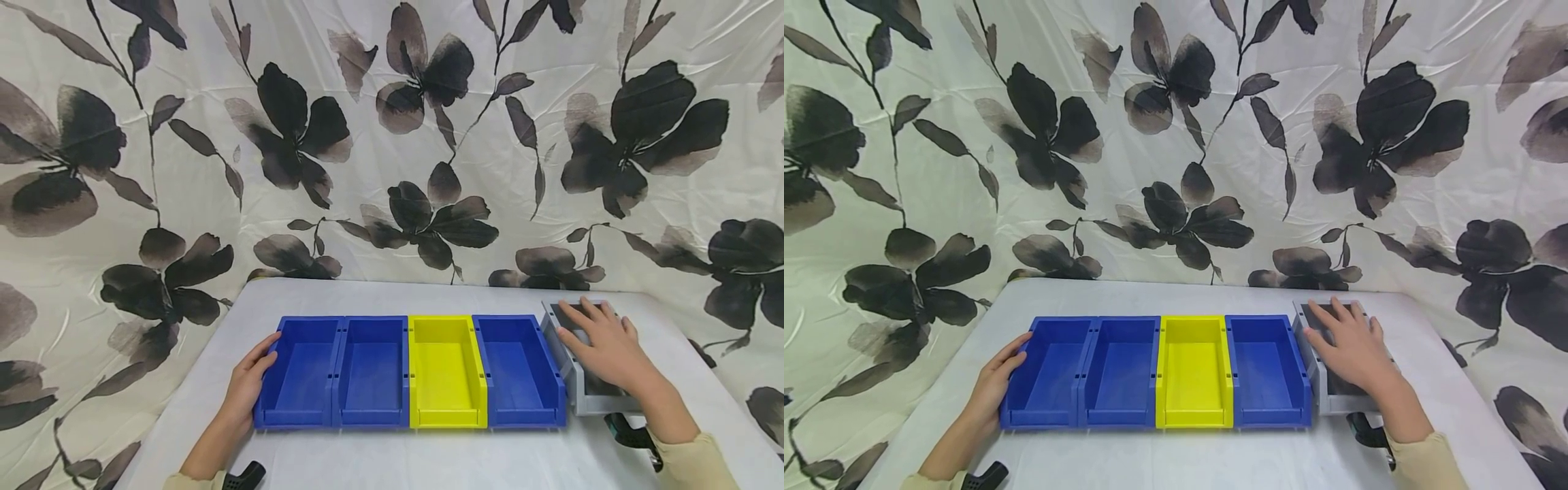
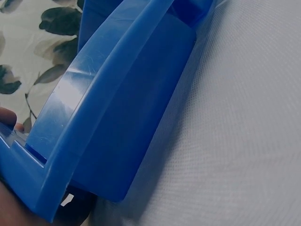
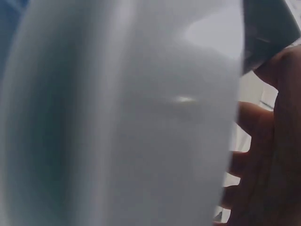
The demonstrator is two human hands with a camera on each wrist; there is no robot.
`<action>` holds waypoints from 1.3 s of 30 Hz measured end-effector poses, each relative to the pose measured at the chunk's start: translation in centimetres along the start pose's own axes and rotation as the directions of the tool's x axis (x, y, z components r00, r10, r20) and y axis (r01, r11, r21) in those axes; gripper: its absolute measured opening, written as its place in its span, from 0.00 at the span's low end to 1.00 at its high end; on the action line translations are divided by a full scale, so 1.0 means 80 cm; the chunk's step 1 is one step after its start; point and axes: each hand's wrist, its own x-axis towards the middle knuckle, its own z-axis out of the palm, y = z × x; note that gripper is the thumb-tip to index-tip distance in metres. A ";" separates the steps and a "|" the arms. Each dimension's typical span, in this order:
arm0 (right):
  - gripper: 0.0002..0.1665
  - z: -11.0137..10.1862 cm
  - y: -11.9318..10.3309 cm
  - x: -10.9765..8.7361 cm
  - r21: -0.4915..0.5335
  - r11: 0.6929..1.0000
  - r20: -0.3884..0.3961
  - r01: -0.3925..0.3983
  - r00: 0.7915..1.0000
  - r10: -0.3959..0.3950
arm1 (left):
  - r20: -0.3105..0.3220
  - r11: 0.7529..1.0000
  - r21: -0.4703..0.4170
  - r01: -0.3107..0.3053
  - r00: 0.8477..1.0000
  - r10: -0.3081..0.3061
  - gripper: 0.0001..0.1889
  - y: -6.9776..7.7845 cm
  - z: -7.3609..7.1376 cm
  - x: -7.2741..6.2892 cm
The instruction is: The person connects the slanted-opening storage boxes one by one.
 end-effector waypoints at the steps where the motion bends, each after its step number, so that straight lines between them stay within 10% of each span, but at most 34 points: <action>1: 0.38 0.000 -0.001 0.000 -0.005 1.000 0.001 -0.001 1.000 0.001 | 0.001 1.000 -0.001 -0.001 1.000 0.001 0.26 0.000 0.001 0.000; 39: 0.31 0.029 -0.010 -0.006 -0.097 0.995 -0.049 -0.014 0.999 0.009 | 0.013 1.000 0.000 0.004 1.000 -0.004 0.26 0.002 0.002 0.008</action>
